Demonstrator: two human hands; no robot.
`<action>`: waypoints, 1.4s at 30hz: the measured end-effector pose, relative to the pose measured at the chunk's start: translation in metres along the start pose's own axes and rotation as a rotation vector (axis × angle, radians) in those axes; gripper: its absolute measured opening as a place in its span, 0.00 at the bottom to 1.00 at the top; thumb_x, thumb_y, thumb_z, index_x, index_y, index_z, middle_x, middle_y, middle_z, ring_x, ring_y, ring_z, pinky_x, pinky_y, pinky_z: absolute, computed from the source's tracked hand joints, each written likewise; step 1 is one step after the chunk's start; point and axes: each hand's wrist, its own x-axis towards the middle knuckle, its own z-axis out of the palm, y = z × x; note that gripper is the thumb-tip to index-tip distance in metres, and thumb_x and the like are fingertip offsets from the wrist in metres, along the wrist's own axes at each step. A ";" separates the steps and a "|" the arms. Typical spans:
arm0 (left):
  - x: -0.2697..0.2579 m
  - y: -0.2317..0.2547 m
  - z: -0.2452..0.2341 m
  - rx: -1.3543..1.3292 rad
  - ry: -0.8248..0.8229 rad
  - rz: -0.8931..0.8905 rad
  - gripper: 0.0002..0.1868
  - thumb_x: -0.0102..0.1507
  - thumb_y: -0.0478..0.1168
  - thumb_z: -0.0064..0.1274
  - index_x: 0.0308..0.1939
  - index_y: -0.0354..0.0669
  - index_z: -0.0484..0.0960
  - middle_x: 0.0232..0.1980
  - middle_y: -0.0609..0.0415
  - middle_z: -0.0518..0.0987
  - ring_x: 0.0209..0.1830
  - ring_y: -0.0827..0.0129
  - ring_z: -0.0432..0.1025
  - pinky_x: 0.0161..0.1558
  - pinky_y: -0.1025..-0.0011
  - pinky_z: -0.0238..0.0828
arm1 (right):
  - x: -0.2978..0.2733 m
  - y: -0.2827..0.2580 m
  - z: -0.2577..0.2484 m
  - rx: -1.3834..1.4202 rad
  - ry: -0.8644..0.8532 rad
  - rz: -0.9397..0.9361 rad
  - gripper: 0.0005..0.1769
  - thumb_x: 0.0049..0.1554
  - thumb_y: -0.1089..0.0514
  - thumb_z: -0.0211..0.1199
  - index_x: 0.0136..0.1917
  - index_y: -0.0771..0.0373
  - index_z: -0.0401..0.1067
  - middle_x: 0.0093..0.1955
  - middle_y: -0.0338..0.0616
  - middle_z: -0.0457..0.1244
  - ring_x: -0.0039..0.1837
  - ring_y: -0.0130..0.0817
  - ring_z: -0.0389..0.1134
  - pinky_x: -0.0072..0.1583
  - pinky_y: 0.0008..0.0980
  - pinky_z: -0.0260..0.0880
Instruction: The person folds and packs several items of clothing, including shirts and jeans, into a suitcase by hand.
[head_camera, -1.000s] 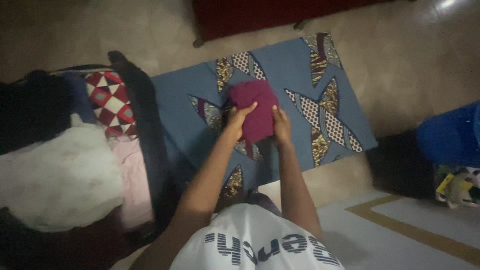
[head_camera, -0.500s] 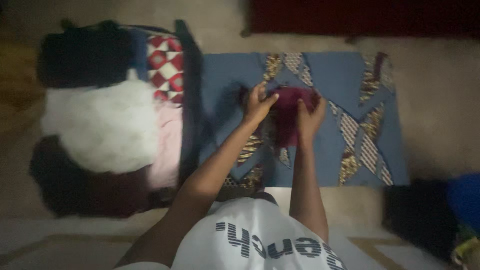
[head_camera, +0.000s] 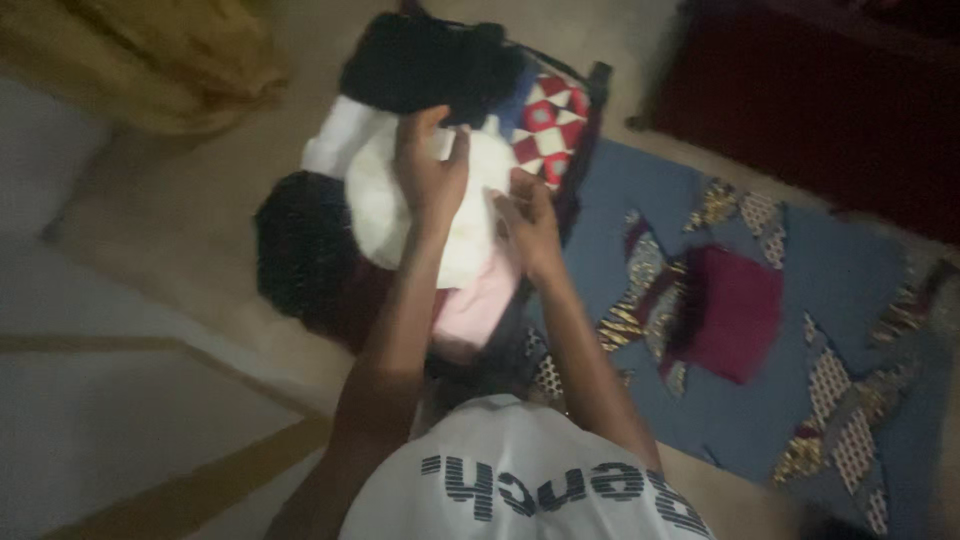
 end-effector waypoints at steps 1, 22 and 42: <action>0.006 -0.004 -0.023 0.173 -0.015 0.005 0.20 0.61 0.43 0.65 0.56 0.44 0.80 0.57 0.48 0.81 0.60 0.56 0.76 0.65 0.57 0.69 | 0.002 0.002 0.011 0.000 0.019 -0.029 0.23 0.63 0.64 0.62 0.69 0.68 0.62 0.62 0.43 0.65 0.62 0.29 0.67 0.60 0.28 0.70; 0.025 0.066 -0.042 -0.231 -0.535 -0.111 0.34 0.68 0.60 0.54 0.67 0.38 0.72 0.64 0.39 0.79 0.64 0.52 0.73 0.64 0.61 0.68 | -0.021 -0.109 -0.001 0.425 0.159 0.102 0.22 0.65 0.57 0.58 0.67 0.74 0.66 0.58 0.58 0.68 0.55 0.43 0.73 0.55 0.39 0.76; -0.226 -0.039 0.256 -0.394 -0.782 -0.619 0.40 0.60 0.67 0.55 0.58 0.35 0.73 0.53 0.43 0.79 0.51 0.60 0.75 0.52 0.61 0.72 | -0.093 -0.015 -0.233 0.321 0.673 0.301 0.27 0.60 0.53 0.62 0.67 0.71 0.66 0.57 0.55 0.68 0.54 0.44 0.73 0.54 0.41 0.77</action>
